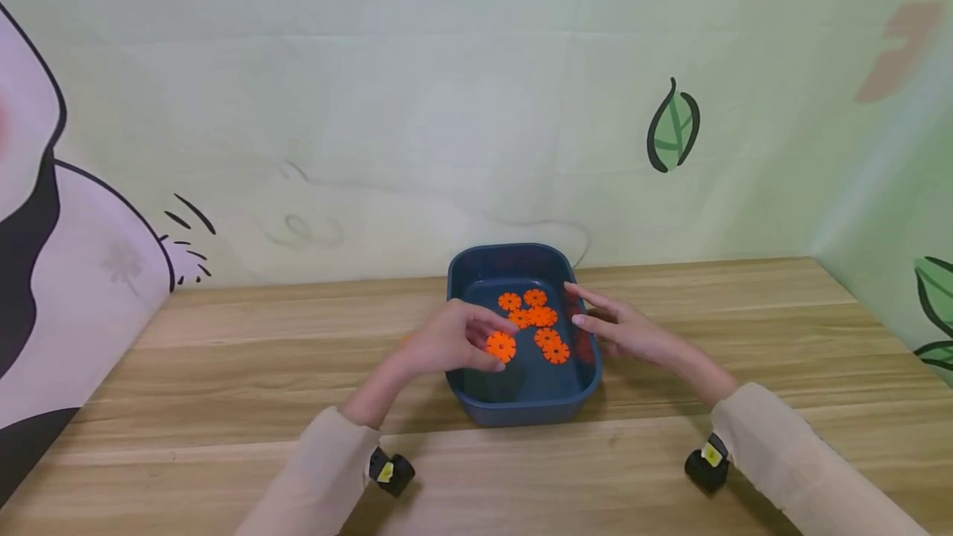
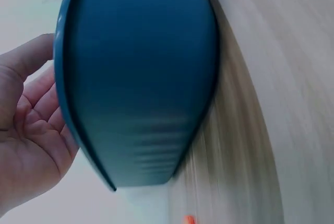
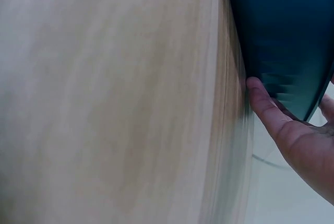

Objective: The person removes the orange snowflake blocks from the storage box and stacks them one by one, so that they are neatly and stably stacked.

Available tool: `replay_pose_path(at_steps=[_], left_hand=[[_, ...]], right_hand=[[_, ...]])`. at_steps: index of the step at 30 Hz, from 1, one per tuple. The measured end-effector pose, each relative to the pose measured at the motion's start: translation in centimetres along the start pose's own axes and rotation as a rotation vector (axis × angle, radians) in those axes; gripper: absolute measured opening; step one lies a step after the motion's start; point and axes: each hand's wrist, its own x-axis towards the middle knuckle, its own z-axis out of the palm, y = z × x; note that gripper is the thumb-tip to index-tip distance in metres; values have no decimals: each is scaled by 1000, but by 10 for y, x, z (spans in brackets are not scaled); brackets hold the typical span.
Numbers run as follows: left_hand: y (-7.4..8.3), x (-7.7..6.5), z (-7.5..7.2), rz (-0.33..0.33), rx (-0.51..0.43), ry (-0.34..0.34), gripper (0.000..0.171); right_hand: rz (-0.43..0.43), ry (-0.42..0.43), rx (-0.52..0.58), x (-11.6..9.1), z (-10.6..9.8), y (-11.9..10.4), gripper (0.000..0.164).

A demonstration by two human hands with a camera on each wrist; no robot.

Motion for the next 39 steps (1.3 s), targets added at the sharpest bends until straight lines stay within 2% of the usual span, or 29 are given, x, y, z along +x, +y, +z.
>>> replay_pose_path(at_steps=[4,9,16,24,30,39], left_hand=[[-4,-5,-7,-53,-14,60,38],[-7,-13,-15,-93,15,119,40],[-14,-23,-25,-113,1,160,44],[-29,-33,-33,-130,-37,211,44],[-41,-37,-39,-177,-33,256,41],[-55,-39,-45,-189,-26,276,43]], right_hand=[[6,0,10,-1,0,-1,63],[4,-6,22,0,0,-1,64],[24,5,6,0,-1,0,63],[27,12,16,0,-1,0,63],[3,2,15,0,0,0,64],[-5,-2,12,0,-1,0,64]])
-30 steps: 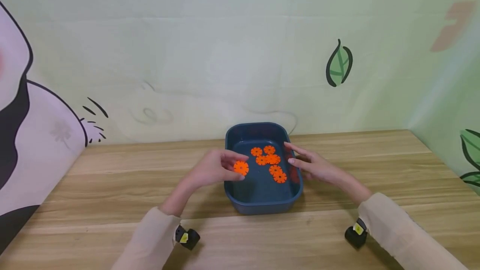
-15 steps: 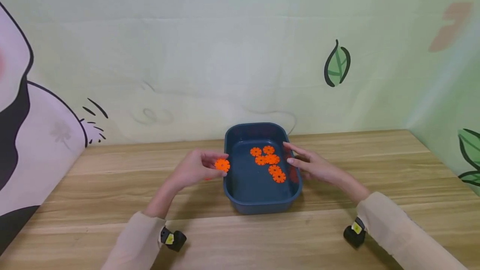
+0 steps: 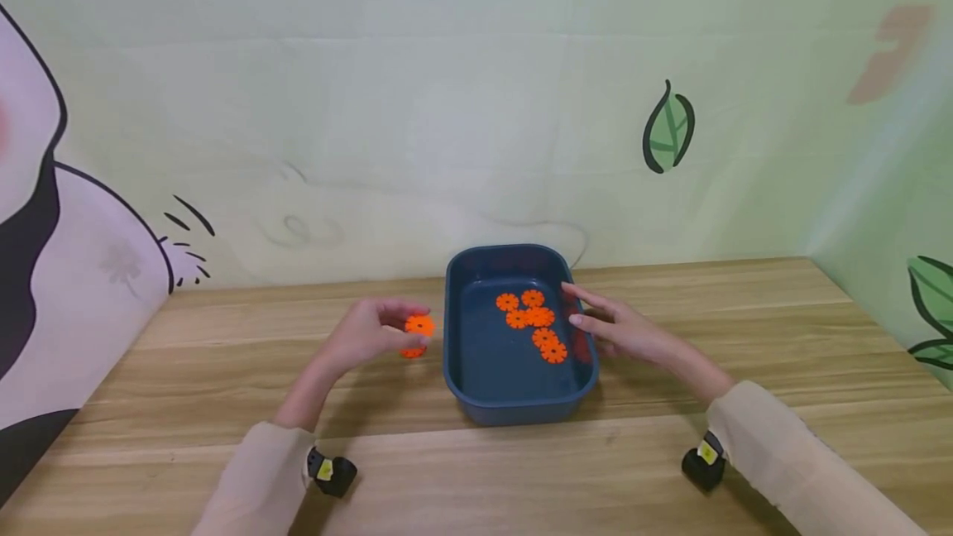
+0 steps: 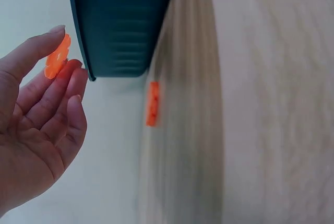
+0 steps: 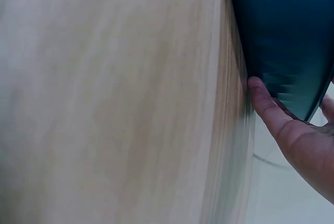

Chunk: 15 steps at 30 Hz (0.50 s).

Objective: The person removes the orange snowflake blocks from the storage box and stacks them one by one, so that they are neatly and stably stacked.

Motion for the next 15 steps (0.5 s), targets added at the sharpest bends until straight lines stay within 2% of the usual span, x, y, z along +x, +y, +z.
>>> replay_pose_path(at_steps=[9,15], left_hand=[[-12,4,-2,-70,13,20,43],[-21,8,-3,-68,42,0,40]], right_hand=[[0,7,-36,-1,0,-1,64],[-1,2,-27,-1,0,-2,63]])
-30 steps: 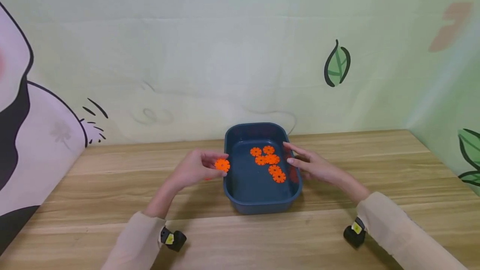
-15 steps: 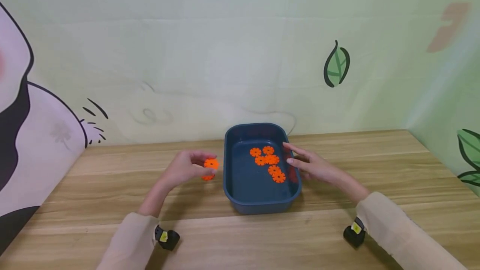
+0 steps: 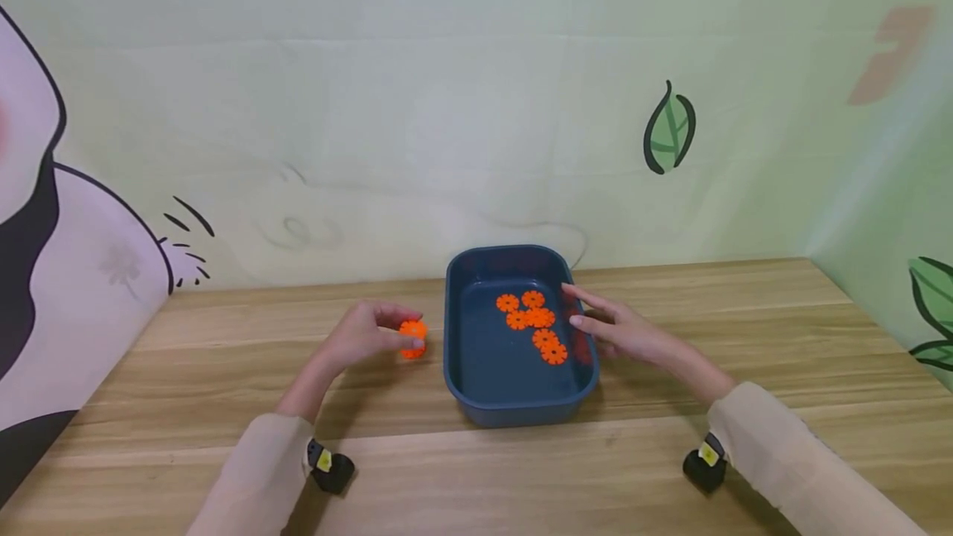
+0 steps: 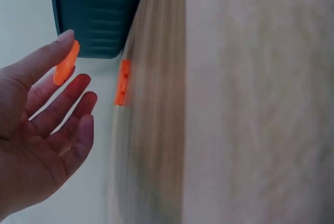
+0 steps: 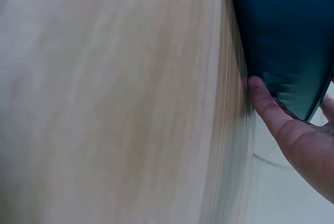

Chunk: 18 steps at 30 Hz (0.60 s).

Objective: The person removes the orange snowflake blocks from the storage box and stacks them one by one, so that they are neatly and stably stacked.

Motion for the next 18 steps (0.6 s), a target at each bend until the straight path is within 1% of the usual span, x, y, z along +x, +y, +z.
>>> replay_pose_path(at_steps=[11,14,18], left_hand=[[-12,8,1,-3,65,-50,40],[-13,11,3,2,88,-63,41],[-14,12,4,-11,116,-66,39]], right_hand=[[6,-8,25,0,0,2,64],[4,-9,28,1,-1,3,64],[9,-6,24,2,-2,4,64]])
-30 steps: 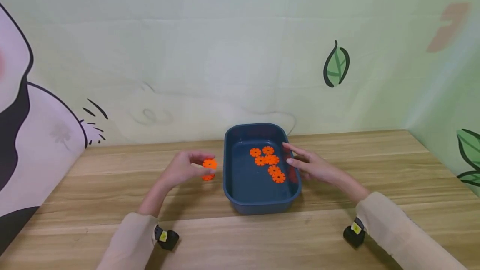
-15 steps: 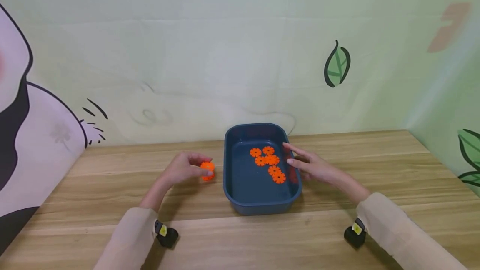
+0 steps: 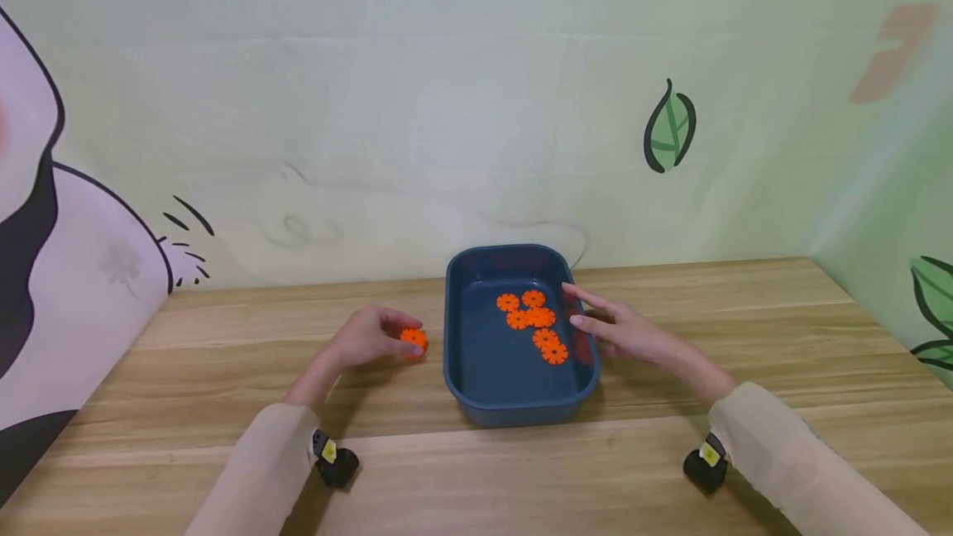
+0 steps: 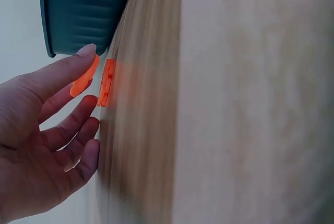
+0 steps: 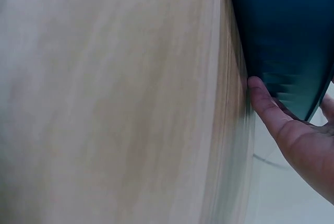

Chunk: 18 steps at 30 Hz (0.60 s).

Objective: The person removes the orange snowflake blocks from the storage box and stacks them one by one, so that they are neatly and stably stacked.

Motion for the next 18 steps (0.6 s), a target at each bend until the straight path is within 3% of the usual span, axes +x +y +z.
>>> replay_pose_path(at_steps=[18], left_hand=[[3,-1,1,-25,53,-17,40]], right_hand=[[-1,-6,7,-1,1,-1,64]])
